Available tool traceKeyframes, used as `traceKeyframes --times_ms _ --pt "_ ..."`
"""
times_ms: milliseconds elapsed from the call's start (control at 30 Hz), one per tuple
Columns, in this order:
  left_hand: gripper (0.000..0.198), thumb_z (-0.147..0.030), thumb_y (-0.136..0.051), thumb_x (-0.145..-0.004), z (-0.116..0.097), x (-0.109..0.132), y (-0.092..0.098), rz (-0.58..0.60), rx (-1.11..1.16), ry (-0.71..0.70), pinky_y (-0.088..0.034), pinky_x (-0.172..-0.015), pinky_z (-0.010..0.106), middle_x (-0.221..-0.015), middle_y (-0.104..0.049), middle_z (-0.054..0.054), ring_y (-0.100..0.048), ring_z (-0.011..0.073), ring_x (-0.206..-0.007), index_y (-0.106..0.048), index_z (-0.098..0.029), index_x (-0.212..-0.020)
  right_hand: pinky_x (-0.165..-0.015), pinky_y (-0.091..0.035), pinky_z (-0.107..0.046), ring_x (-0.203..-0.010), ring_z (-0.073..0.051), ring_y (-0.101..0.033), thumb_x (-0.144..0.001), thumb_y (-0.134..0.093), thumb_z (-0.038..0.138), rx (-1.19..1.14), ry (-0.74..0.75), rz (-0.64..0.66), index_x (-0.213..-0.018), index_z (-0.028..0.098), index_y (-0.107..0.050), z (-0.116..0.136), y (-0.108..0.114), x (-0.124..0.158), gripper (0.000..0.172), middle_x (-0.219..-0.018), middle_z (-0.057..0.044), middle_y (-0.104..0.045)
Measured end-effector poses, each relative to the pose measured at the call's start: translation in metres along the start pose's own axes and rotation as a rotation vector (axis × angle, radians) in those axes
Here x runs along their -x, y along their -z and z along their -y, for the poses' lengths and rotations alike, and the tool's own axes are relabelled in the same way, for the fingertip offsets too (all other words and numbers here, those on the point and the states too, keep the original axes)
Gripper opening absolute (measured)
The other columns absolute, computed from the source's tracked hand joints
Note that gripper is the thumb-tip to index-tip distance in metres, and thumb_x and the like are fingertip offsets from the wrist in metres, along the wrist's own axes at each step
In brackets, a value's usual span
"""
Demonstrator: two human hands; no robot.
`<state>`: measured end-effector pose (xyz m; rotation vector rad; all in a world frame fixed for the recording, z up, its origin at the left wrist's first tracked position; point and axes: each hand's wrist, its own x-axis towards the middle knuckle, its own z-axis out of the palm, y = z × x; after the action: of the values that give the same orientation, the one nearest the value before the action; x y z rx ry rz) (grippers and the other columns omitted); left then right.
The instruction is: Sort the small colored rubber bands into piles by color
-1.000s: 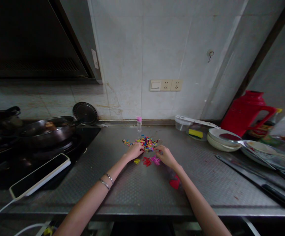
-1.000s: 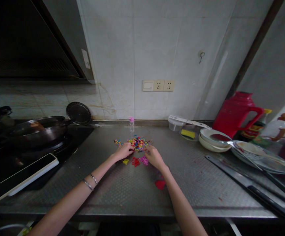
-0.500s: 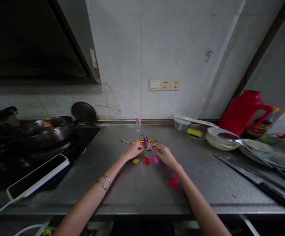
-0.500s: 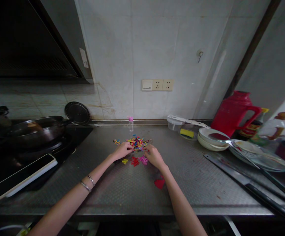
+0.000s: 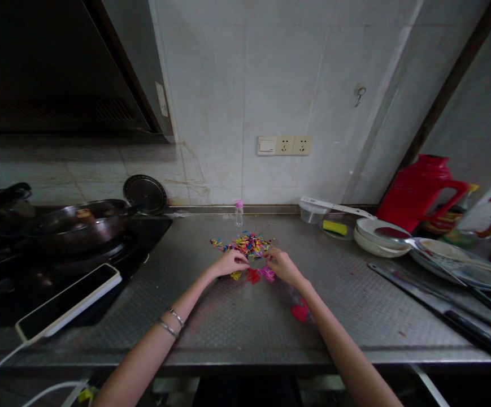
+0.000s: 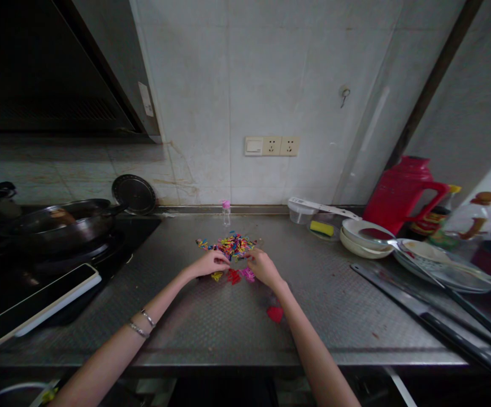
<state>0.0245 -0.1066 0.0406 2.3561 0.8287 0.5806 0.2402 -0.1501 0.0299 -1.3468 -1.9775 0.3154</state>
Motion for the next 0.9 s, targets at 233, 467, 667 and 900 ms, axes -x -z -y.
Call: traceKeyframes --times_ms 233,467,667,900 --pt "0.027 -0.029 -0.051 -0.071 0.032 0.005 0.025 -0.217 0.049 0.204 -0.042 -0.066 0.024 -0.076 -0.068 0.008 -0.058 0.0161 -0.069 -0.068 -0.009 -0.078 -0.072 -0.04 -0.021 -0.079 -0.014 -0.057 -0.068 -0.043 0.009 -0.001 0.022 0.12 -0.086 0.017 -0.065 0.003 0.001 -0.021 0.029 -0.086 -0.004 -0.066" --pt "0.028 -0.033 -0.053 -0.067 0.063 0.019 0.042 -0.338 0.11 0.315 -0.042 -0.07 0.026 -0.076 -0.068 0.007 -0.059 0.0182 -0.073 -0.069 -0.01 -0.075 -0.063 -0.034 -0.017 -0.071 -0.012 -0.054 -0.065 -0.046 0.008 0.167 -0.065 0.237 -0.085 0.017 -0.061 -0.002 -0.005 -0.031 0.026 -0.079 -0.002 -0.063" --pt "0.029 -0.034 -0.054 -0.067 0.07 0.021 0.039 -0.345 0.171 0.352 -0.042 -0.069 0.025 -0.078 -0.068 0.007 -0.059 0.0183 -0.075 -0.069 -0.01 -0.076 -0.064 -0.034 -0.017 -0.075 -0.012 -0.054 -0.065 -0.046 0.007 0.178 -0.076 0.249 -0.092 0.019 -0.061 -0.007 -0.013 -0.033 0.033 -0.085 -0.003 -0.062" --pt "0.027 -0.033 -0.056 -0.067 0.065 0.023 0.039 -0.369 0.219 0.381 -0.041 -0.061 0.023 -0.074 -0.068 0.006 -0.058 0.0161 -0.069 -0.069 -0.011 -0.076 -0.066 -0.037 -0.018 -0.076 -0.012 -0.055 -0.068 -0.043 0.008 0.18 -0.005 0.18 -0.091 0.019 -0.064 -0.008 -0.016 -0.03 0.033 -0.085 -0.004 -0.064"
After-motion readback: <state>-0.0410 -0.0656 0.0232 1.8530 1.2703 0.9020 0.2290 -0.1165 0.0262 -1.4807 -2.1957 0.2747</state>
